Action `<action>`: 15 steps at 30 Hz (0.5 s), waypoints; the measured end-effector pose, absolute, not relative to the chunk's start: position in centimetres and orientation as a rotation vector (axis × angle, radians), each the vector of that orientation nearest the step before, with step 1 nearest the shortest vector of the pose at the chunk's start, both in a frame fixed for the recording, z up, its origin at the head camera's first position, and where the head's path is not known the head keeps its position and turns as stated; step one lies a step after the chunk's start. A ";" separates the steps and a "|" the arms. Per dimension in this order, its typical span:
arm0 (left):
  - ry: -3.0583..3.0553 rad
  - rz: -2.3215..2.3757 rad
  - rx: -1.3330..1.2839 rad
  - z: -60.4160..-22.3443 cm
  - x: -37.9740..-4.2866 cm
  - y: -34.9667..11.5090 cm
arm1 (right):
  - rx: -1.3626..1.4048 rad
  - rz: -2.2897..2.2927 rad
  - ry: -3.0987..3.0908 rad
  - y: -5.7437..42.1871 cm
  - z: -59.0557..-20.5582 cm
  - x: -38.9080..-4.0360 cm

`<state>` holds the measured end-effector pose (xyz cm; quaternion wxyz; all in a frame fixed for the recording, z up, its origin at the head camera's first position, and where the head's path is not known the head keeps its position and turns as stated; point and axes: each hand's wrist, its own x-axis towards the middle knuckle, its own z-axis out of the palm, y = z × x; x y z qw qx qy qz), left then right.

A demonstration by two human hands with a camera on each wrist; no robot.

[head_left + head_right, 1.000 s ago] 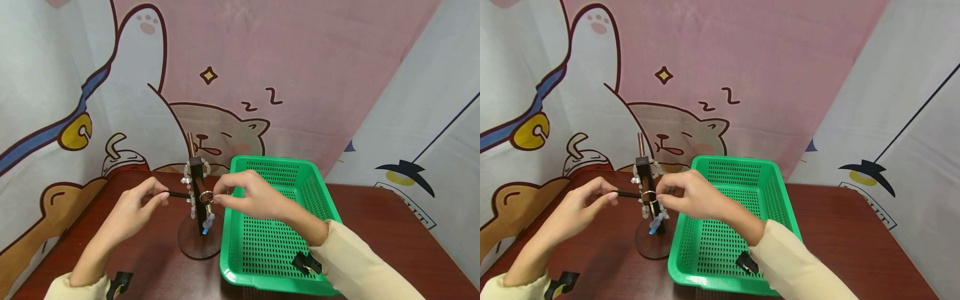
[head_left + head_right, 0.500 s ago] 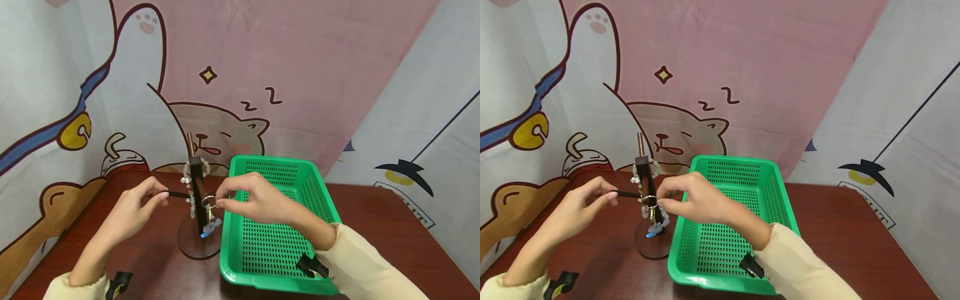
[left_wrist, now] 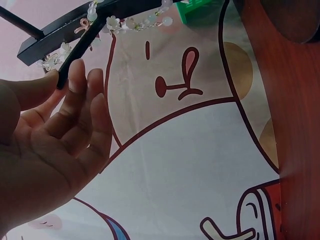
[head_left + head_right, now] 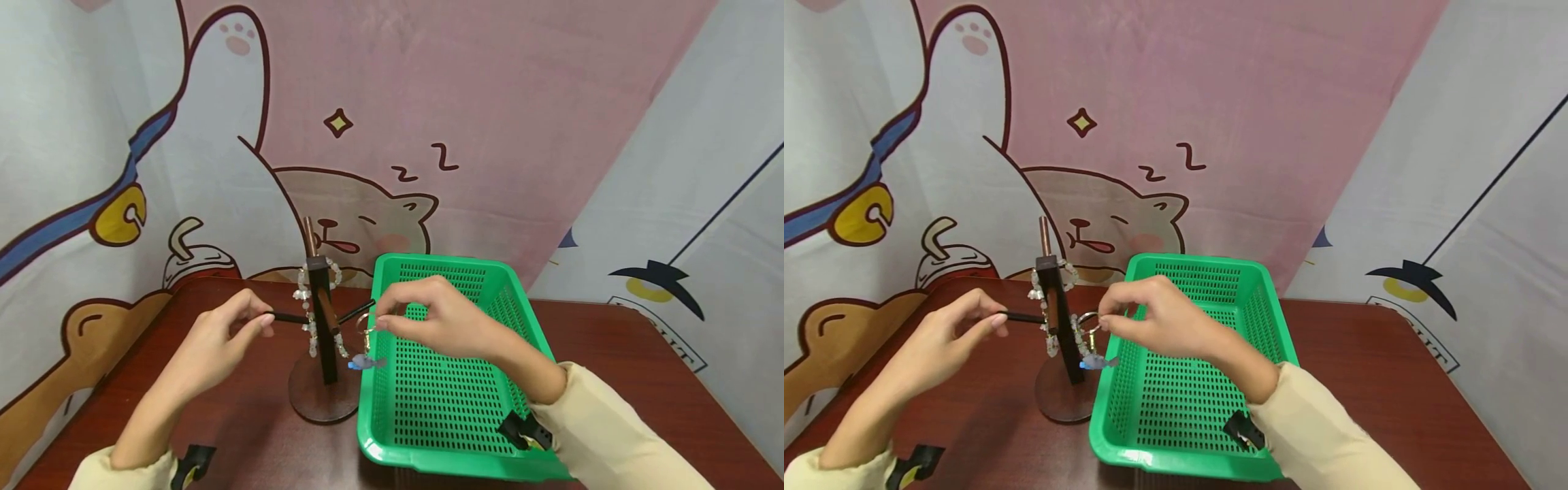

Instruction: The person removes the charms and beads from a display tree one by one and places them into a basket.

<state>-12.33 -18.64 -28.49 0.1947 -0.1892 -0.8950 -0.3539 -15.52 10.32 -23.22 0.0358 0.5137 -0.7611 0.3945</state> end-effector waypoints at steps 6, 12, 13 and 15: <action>-2.506 -0.986 -0.535 -28.5 -12.3 -18.6 | 1.460 1.241 -2.432 11.4 -23.8 -16.1; -2.497 -0.982 -0.546 -28.5 -12.4 -18.7 | 1.333 1.268 -2.503 12.7 -24.6 -16.9; -2.496 -0.981 -0.547 -28.5 -12.4 -18.7 | 1.317 1.279 -2.508 12.8 -24.8 -17.1; -2.495 -0.981 -0.545 -28.5 -12.4 -18.7 | 1.291 1.310 -2.519 13.2 -25.1 -17.5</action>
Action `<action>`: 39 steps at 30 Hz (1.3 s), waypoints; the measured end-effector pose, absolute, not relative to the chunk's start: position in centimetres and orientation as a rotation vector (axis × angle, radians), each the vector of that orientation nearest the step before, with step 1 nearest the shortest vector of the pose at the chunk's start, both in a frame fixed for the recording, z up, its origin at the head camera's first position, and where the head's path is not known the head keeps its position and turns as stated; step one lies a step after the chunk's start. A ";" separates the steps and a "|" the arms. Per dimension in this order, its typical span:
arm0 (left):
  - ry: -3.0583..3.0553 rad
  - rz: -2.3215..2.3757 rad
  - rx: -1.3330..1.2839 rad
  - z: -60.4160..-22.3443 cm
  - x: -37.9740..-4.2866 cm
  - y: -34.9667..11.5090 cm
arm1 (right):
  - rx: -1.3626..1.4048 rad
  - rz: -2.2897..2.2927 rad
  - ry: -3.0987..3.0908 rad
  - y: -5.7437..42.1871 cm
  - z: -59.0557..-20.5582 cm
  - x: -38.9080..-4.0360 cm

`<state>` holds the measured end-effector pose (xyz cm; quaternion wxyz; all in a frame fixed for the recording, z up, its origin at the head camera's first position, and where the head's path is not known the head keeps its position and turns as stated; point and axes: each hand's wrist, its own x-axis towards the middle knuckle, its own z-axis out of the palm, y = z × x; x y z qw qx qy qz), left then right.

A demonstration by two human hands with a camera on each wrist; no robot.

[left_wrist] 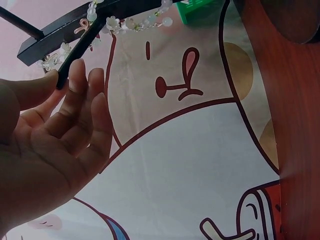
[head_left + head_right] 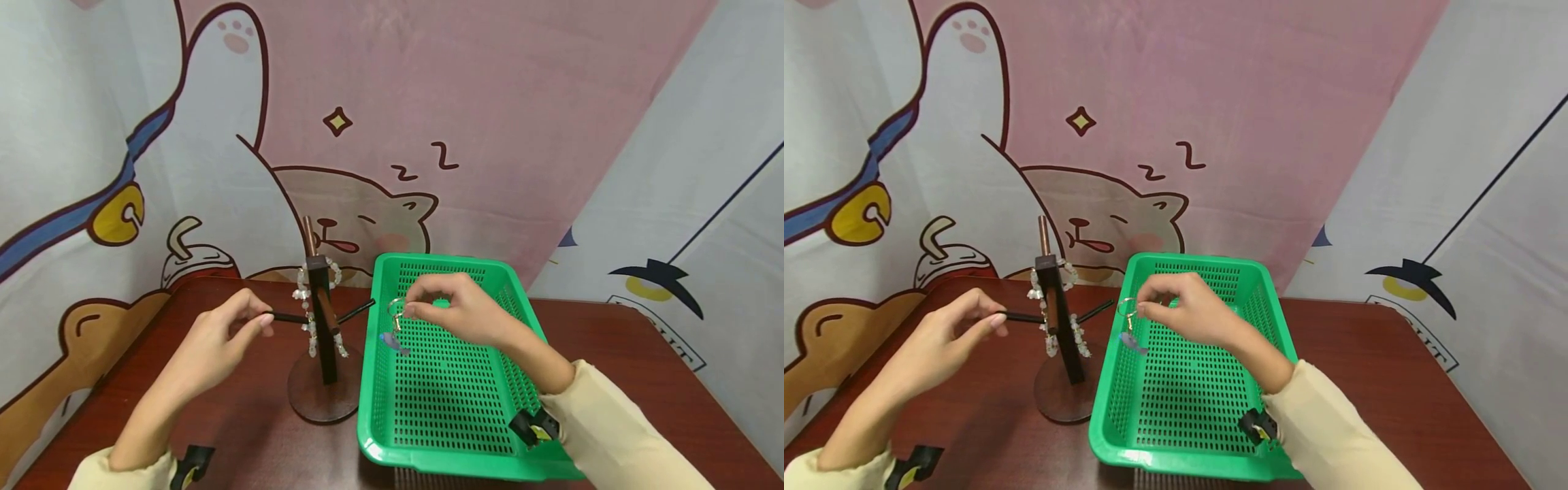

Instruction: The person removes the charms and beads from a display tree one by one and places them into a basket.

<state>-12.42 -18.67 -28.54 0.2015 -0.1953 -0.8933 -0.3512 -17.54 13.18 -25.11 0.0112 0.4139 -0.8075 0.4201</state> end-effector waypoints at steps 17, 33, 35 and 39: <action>-2.504 -1.004 -0.550 -28.5 -12.4 -18.7 | 1.050 1.447 -2.643 15.8 -28.6 -20.4; -2.514 -1.000 -0.539 -28.6 -12.4 -18.7 | 0.947 1.463 -2.734 17.6 -33.0 -22.2; -2.515 -1.003 -0.538 -28.6 -12.4 -18.7 | 0.940 1.466 -2.743 17.7 -33.3 -22.3; -2.517 -1.007 -0.533 -28.6 -12.5 -18.8 | 0.909 1.442 -2.779 17.7 -33.7 -22.4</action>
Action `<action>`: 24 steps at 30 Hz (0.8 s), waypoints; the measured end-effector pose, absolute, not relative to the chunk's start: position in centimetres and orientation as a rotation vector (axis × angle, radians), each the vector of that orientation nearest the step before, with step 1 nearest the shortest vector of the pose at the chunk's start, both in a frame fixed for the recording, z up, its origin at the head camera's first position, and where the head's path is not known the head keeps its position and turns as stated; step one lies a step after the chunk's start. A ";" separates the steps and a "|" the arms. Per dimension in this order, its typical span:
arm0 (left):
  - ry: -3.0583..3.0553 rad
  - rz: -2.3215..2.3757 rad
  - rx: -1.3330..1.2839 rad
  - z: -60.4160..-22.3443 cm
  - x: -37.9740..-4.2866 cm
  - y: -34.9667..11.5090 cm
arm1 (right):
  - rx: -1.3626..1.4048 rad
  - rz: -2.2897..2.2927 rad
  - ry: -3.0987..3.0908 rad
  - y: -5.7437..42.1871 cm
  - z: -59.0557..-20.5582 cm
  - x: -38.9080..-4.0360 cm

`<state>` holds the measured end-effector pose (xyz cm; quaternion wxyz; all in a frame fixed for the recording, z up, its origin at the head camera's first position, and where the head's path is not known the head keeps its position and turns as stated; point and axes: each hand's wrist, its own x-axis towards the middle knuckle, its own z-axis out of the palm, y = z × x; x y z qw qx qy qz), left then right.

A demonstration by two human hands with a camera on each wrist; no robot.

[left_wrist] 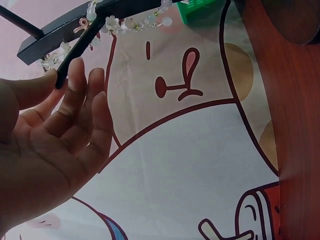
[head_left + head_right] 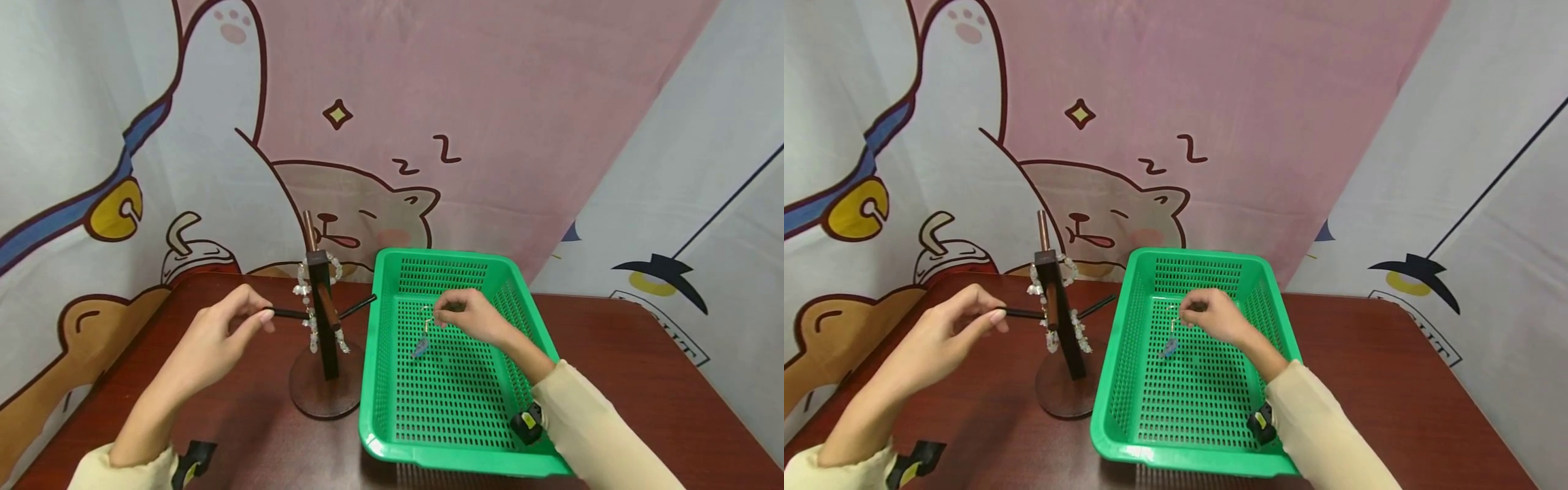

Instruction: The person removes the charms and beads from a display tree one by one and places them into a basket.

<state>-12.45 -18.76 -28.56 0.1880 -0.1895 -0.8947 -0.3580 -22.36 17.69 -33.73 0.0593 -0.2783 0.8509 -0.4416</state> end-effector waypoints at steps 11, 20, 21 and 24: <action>-2.512 -1.004 -0.533 -28.6 -12.4 -18.8 | -0.822 -1.231 2.576 17.4 -34.3 -22.5; -2.493 -0.997 -0.558 -28.7 -12.5 -18.8 | -0.814 -1.213 2.581 17.4 -34.3 -22.4; -2.492 -0.996 -0.559 -28.7 -12.5 -18.8 | -0.811 -1.215 2.578 17.4 -34.3 -22.4; -2.492 -0.994 -0.558 -28.7 -12.5 -18.8 | -0.811 -1.221 2.565 17.4 -34.3 -22.4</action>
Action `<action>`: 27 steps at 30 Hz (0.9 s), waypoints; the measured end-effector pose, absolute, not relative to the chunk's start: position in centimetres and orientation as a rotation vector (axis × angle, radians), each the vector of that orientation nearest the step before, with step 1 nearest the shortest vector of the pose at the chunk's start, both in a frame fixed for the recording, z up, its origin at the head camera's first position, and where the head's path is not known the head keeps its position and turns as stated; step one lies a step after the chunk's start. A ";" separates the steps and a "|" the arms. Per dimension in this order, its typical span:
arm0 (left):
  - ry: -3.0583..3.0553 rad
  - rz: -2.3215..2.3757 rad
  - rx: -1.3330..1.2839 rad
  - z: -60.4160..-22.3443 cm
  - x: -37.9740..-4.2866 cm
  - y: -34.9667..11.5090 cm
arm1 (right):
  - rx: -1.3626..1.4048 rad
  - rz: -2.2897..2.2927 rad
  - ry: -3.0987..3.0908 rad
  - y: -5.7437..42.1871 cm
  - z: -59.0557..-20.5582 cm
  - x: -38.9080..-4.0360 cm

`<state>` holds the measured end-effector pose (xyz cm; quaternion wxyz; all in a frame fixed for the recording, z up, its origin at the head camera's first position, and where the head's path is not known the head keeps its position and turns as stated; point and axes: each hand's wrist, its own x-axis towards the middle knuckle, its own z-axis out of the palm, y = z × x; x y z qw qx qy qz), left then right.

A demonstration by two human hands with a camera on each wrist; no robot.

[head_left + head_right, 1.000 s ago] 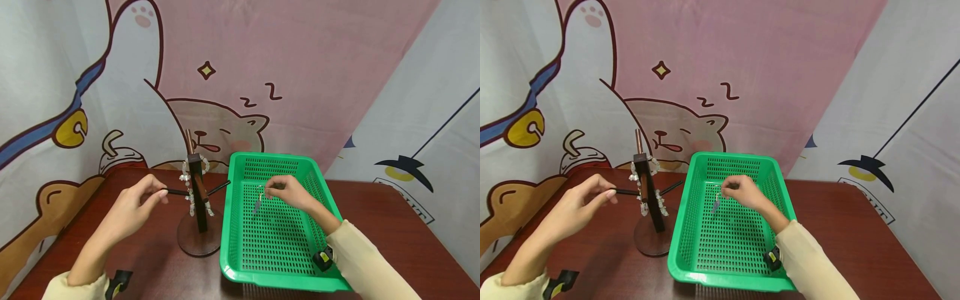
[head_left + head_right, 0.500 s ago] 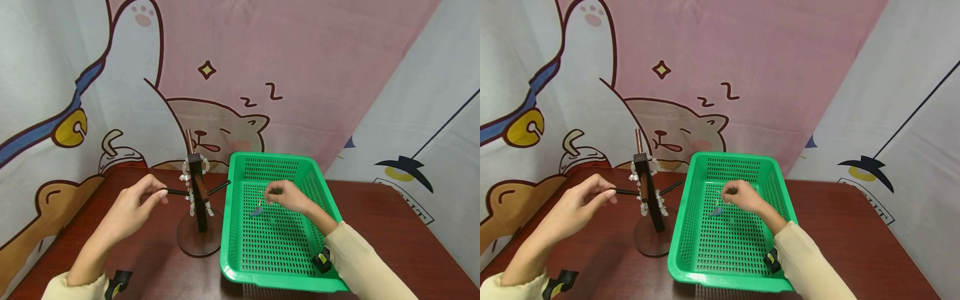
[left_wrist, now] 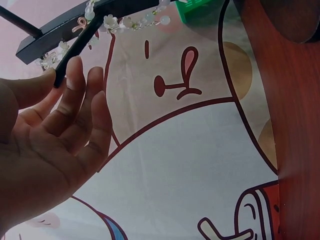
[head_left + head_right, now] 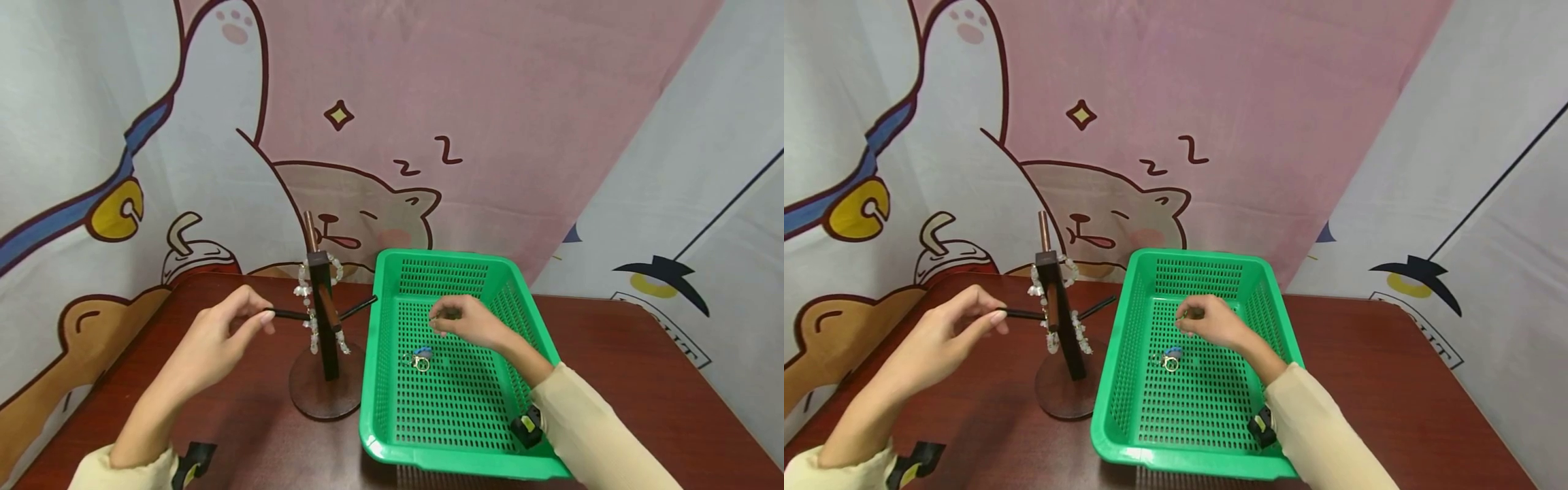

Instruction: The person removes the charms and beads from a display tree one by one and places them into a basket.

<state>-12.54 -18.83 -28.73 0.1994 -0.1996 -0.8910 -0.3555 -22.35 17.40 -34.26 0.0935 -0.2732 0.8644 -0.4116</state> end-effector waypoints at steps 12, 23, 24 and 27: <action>-2.483 -1.001 -0.566 -28.8 -12.5 -18.8 | -0.849 -1.237 2.540 17.3 -33.5 -22.1; -2.481 -0.998 -0.576 -28.8 -12.6 -18.8 | -0.917 -1.201 2.504 15.9 -31.6 -21.3; -2.480 -0.999 -0.576 -28.8 -12.6 -18.8 | -0.928 -1.198 2.497 15.7 -31.4 -21.2; -2.479 -0.997 -0.575 -28.8 -12.6 -18.8 | -0.965 -1.193 2.461 15.2 -30.9 -21.0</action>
